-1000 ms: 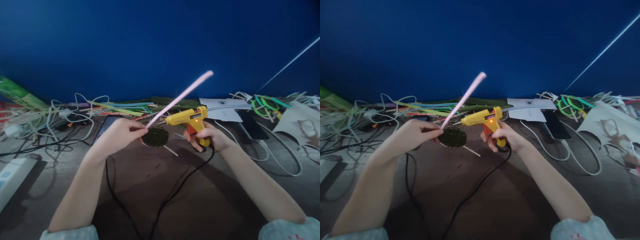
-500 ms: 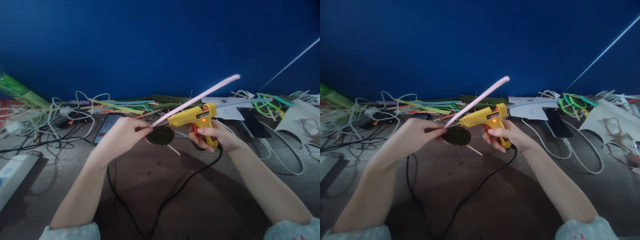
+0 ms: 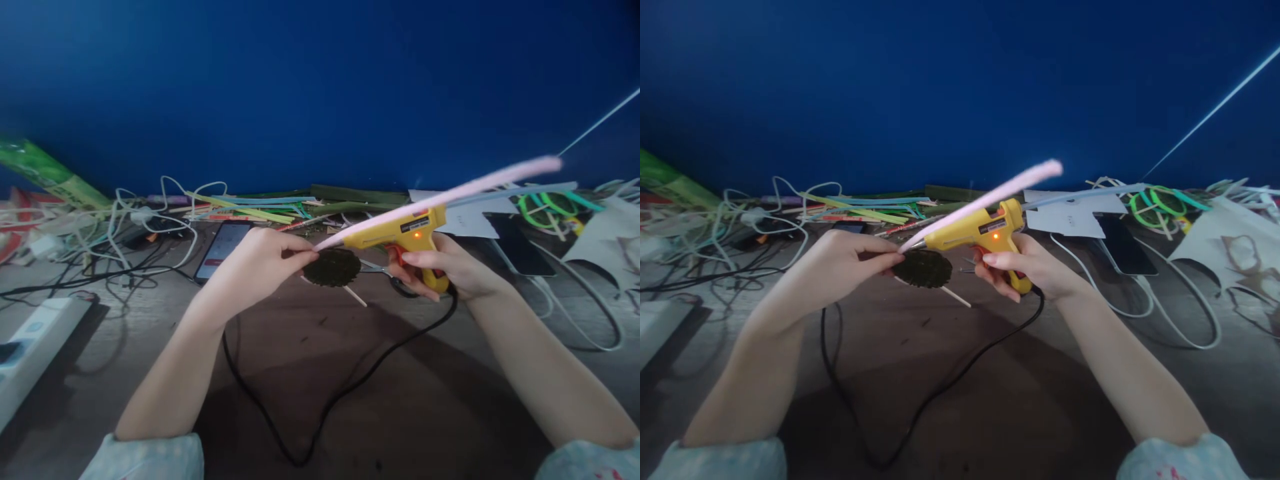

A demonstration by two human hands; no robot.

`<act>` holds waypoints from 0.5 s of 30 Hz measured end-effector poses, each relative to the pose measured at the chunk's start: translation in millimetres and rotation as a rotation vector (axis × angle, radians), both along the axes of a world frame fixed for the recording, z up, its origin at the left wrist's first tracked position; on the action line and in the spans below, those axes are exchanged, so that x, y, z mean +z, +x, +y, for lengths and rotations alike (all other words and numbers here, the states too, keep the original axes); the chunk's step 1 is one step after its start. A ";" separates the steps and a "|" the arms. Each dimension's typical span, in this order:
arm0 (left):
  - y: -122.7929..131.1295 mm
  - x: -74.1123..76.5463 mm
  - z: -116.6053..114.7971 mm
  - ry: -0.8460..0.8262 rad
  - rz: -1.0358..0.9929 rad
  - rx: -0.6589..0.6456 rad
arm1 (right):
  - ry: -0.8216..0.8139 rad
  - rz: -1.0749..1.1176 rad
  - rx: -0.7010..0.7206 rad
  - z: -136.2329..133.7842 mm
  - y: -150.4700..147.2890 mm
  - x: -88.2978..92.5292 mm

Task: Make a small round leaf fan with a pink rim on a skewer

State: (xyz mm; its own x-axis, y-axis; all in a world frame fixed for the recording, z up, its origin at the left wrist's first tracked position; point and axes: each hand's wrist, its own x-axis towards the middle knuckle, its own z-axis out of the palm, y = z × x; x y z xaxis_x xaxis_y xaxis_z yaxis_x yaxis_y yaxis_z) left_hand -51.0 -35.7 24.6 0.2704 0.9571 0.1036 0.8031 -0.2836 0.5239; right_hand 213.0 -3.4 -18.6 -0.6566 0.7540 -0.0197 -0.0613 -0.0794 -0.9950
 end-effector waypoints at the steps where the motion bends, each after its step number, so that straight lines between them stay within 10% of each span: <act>1: -0.1 -0.1 0.2 -0.009 -0.003 0.003 | -0.006 0.003 0.000 0.0 0.2 -0.2; 15: 2.2 -0.8 0.0 -0.037 0.011 0.022 | -0.012 -0.019 0.001 -0.9 1.4 2.3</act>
State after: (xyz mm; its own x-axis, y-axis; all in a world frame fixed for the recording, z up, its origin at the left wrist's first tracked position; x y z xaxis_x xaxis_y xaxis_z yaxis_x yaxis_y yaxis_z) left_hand -48.8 -35.7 23.8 0.2499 0.9661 0.0649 0.8150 -0.2461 0.5246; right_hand 214.4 -4.3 -16.3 -0.6569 0.7529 -0.0408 -0.0427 -0.0912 -0.9949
